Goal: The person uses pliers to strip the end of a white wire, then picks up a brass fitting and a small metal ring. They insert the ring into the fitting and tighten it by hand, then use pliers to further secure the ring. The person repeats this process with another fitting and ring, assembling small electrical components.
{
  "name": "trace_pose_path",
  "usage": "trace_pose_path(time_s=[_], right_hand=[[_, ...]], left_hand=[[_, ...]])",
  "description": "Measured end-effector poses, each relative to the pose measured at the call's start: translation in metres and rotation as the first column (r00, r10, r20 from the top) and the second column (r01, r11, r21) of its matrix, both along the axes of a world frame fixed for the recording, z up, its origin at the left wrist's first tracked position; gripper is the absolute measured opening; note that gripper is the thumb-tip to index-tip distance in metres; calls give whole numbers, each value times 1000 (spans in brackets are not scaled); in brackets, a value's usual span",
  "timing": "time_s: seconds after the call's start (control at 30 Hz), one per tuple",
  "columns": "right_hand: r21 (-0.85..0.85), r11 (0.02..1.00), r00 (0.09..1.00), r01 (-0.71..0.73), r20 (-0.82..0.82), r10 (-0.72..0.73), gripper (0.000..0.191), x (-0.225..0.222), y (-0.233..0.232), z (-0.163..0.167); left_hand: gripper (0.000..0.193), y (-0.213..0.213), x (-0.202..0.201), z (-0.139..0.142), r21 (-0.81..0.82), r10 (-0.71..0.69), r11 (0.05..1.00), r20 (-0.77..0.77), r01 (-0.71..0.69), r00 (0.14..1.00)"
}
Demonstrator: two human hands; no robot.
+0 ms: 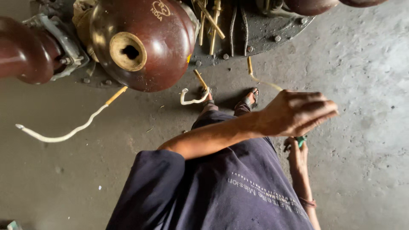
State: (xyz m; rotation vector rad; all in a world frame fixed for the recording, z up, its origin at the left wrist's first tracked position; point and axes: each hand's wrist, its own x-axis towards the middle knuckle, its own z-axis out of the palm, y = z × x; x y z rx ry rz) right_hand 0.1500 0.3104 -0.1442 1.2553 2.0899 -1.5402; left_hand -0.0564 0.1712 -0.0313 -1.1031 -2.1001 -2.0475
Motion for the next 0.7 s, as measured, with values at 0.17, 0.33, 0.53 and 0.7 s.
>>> trace_pose_path(time_s=[0.17,0.33,0.53,0.7], right_hand=[[-105,993,988,-58,-148,42,21,-16,-23,15],[-179,977,959,-116,-275,63,21,-25,-51,63],[-94,992,934,-87,-354,48,30,-44,-60,102],[338,916,965,-216,-68,253,38,-45,-29,150]], left_hand=[[16,-35,-21,32,241,-233,964,574,110,785],[21,-60,-27,39,157,-266,964,600,215,755],[27,-44,-18,39,303,-357,934,752,190,555],[25,-39,-10,34,227,-341,937,757,265,558]])
